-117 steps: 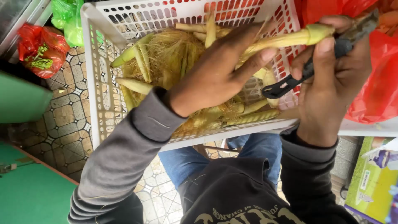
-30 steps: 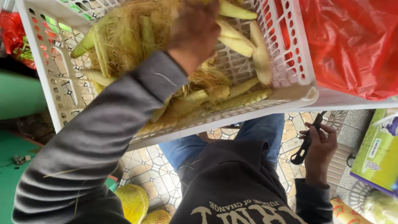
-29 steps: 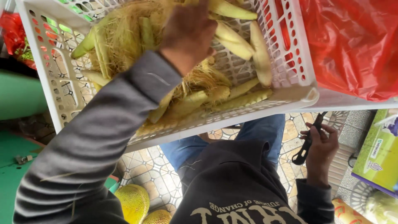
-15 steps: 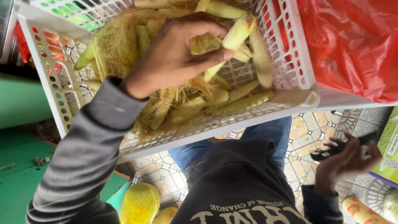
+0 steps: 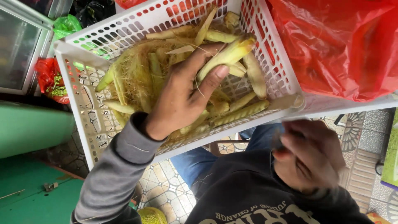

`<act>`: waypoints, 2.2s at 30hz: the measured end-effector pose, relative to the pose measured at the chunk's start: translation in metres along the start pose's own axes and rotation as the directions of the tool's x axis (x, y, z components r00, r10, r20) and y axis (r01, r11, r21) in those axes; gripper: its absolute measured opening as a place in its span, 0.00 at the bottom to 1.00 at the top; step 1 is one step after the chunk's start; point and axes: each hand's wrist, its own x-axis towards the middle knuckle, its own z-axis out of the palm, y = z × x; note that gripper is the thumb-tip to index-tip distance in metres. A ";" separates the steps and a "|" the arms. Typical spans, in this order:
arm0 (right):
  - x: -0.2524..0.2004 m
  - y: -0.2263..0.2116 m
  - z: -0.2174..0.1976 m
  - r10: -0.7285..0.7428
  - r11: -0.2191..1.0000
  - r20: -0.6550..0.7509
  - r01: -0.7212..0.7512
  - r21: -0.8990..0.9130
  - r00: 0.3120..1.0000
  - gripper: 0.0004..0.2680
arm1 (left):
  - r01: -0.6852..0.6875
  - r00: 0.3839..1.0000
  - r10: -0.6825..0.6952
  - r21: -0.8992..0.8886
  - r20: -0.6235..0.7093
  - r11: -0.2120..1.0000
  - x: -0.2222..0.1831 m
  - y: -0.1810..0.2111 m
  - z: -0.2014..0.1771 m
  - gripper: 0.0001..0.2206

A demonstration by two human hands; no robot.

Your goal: Peeling the husks off baby corn cobs using a small knife and hands.

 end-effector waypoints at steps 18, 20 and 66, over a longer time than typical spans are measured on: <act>0.067 0.018 0.083 0.141 0.949 0.237 -0.199 0.243 0.961 0.12 | -0.107 0.954 0.139 0.131 -0.265 0.986 -0.002 0.008 -0.008 0.15; 0.067 0.020 0.082 0.149 0.949 0.236 -0.206 0.237 0.960 0.12 | -0.122 0.948 0.163 0.159 -0.274 0.980 -0.003 0.006 -0.007 0.15; 0.054 0.019 0.088 0.201 0.921 0.137 -0.235 0.312 0.970 0.05 | -0.141 0.956 0.215 0.332 -0.199 0.933 -0.007 0.011 -0.017 0.18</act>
